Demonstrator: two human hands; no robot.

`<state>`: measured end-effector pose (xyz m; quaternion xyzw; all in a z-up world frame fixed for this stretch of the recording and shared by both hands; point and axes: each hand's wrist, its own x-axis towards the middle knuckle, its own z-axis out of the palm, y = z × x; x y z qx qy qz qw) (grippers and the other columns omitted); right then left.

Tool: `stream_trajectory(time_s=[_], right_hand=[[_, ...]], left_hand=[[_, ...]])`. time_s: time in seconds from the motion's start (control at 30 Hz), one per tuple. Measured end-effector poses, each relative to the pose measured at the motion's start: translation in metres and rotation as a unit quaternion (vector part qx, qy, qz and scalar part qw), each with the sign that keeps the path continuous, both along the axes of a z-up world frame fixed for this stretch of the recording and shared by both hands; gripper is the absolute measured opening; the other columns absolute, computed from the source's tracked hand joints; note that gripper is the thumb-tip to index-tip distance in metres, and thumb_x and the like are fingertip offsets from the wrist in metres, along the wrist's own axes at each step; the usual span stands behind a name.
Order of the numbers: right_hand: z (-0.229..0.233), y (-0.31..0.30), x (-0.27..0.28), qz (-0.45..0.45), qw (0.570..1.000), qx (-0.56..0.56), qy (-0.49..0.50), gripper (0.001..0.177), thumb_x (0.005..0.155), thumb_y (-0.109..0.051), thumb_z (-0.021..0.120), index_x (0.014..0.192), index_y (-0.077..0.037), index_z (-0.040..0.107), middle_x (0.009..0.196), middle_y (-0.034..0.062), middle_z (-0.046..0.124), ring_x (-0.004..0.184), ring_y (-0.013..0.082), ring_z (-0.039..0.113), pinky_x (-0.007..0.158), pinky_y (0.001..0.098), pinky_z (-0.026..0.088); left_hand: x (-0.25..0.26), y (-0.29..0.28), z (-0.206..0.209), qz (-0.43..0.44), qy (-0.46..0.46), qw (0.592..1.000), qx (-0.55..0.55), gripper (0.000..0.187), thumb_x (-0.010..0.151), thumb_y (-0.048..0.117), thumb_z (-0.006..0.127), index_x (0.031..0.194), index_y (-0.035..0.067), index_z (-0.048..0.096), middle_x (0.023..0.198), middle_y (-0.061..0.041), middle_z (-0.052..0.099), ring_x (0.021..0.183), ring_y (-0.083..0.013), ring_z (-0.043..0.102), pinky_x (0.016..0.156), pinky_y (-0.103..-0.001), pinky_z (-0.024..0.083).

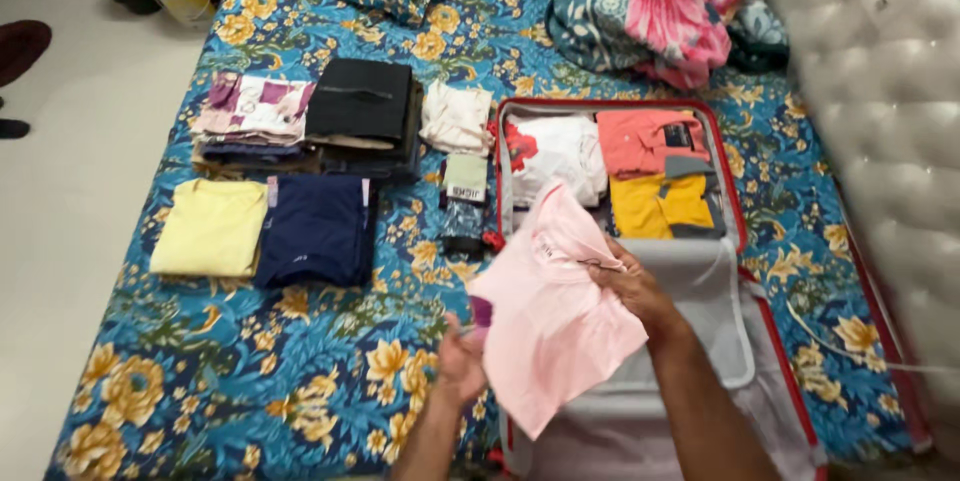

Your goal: The person folds several shirts and pieces of clothing by hand on a bed and places them into a red suitcase.

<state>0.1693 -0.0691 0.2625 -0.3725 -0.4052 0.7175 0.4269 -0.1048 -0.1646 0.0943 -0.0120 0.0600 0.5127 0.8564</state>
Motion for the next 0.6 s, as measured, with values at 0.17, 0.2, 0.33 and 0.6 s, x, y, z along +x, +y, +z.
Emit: stream_trajectory(time_s=[0.17, 0.2, 0.33, 0.6], right_hand=[[-0.037, -0.069, -0.017, 0.041, 0.992, -0.013, -0.120, 0.059, 0.093, -0.004, 0.059, 0.151, -0.006, 0.046, 0.138, 0.0103, 0.065, 0.121, 0.0190, 0.062, 0.103, 0.0343, 0.050], [-0.050, -0.083, -0.021, 0.035, 0.988, -0.029, -0.147, 0.059, 0.093, -0.004, 0.059, 0.151, -0.004, 0.047, 0.138, 0.0112, 0.065, 0.119, 0.0201, 0.062, 0.102, 0.0349, 0.051], [-0.090, -0.137, -0.040, 0.011, 0.974, -0.106, -0.200, 0.067, 0.086, 0.003, 0.052, 0.152, -0.006, 0.045, 0.138, 0.0096, 0.065, 0.118, 0.0198, 0.065, 0.100, 0.0347, 0.052], [-0.114, -0.197, -0.113, -0.007, 0.976, -0.167, -0.142, 0.062, 0.091, 0.000, 0.052, 0.152, -0.011, 0.046, 0.133, 0.0103, 0.069, 0.110, 0.0193, 0.069, 0.094, 0.0335, 0.056]], left_hand=[[-0.056, -0.038, 0.036, 0.093, 0.320, 0.939, -0.092, 0.025, 0.092, 0.021, 0.062, 0.111, 0.006, 0.067, 0.100, -0.010, 0.075, 0.091, -0.0242, 0.072, 0.085, -0.044, 0.059], [-0.063, -0.041, 0.028, 0.083, 0.380, 0.920, -0.060, 0.020, 0.094, 0.013, 0.066, 0.110, 0.002, 0.066, 0.098, -0.011, 0.075, 0.087, -0.0238, 0.072, 0.083, -0.043, 0.060], [-0.087, -0.062, -0.015, 0.086, 0.500, 0.861, -0.041, 0.019, 0.094, 0.007, 0.062, 0.112, 0.000, 0.065, 0.095, -0.011, 0.074, 0.080, -0.0189, 0.072, 0.077, -0.036, 0.060], [-0.138, -0.095, -0.032, 0.068, 0.596, 0.795, -0.087, 0.035, 0.085, -0.005, 0.061, 0.118, 0.007, 0.061, 0.088, -0.011, 0.072, 0.074, -0.0224, 0.071, 0.072, -0.038, 0.060]])
